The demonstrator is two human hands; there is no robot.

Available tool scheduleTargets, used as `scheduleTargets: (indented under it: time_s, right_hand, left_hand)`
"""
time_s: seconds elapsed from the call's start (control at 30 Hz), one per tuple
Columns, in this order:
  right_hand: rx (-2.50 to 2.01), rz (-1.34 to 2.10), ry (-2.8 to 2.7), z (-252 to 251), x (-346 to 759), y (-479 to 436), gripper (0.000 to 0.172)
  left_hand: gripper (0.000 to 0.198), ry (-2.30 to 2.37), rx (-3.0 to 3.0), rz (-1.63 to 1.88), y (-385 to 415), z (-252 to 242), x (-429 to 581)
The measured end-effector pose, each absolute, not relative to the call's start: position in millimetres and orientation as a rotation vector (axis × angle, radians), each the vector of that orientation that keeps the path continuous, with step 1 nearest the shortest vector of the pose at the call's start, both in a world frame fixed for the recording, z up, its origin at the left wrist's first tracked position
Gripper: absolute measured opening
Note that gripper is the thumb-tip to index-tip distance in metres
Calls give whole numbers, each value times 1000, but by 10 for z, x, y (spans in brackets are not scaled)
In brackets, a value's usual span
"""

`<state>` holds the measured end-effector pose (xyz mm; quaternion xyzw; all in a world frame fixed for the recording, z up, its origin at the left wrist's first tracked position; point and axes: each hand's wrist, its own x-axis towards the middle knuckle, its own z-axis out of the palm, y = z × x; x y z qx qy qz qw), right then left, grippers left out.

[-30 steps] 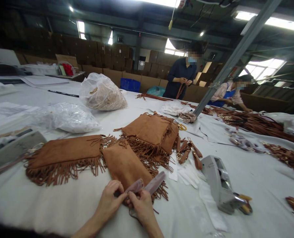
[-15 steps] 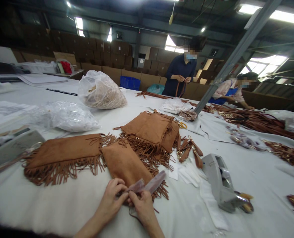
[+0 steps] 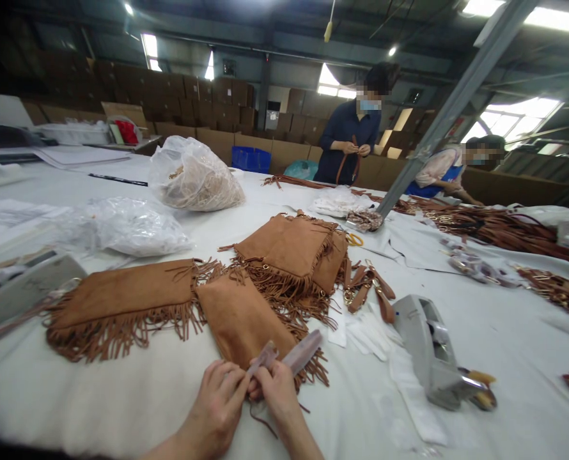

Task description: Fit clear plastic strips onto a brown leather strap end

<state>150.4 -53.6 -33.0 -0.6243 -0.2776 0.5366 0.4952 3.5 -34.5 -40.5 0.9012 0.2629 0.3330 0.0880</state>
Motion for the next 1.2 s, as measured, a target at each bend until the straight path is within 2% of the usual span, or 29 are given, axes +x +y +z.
scheduleTargets:
  time_s: [0.2,0.37,0.53,0.73,0.97,1.2]
  right_hand:
    - [-1492,1213,-766,-302,1473,-561,32]
    - [-1452,1209,-642,-359,1428,-594,47]
    - [-1396,1173,-685,-356,1439,-625,43]
    - [-1380,1096,-725,-294,1477,-597,37]
    - [-1357,1089,-741,-22,1485,-609,34]
    - [-1335,1274,-667,-236,1549,-594,47]
  left_hand:
    - [30,837,2627,933,-370,-385,29]
    - [23,1018,2102,812,-221,-273,-43]
    - [35,770,1643,565,-172,-200,21]
    - [41,570,1155,507,-148,-327,110]
    - [35,601,1315,560,-103,-201,120]
    - [32,754,1501,558,-122,-187,116]
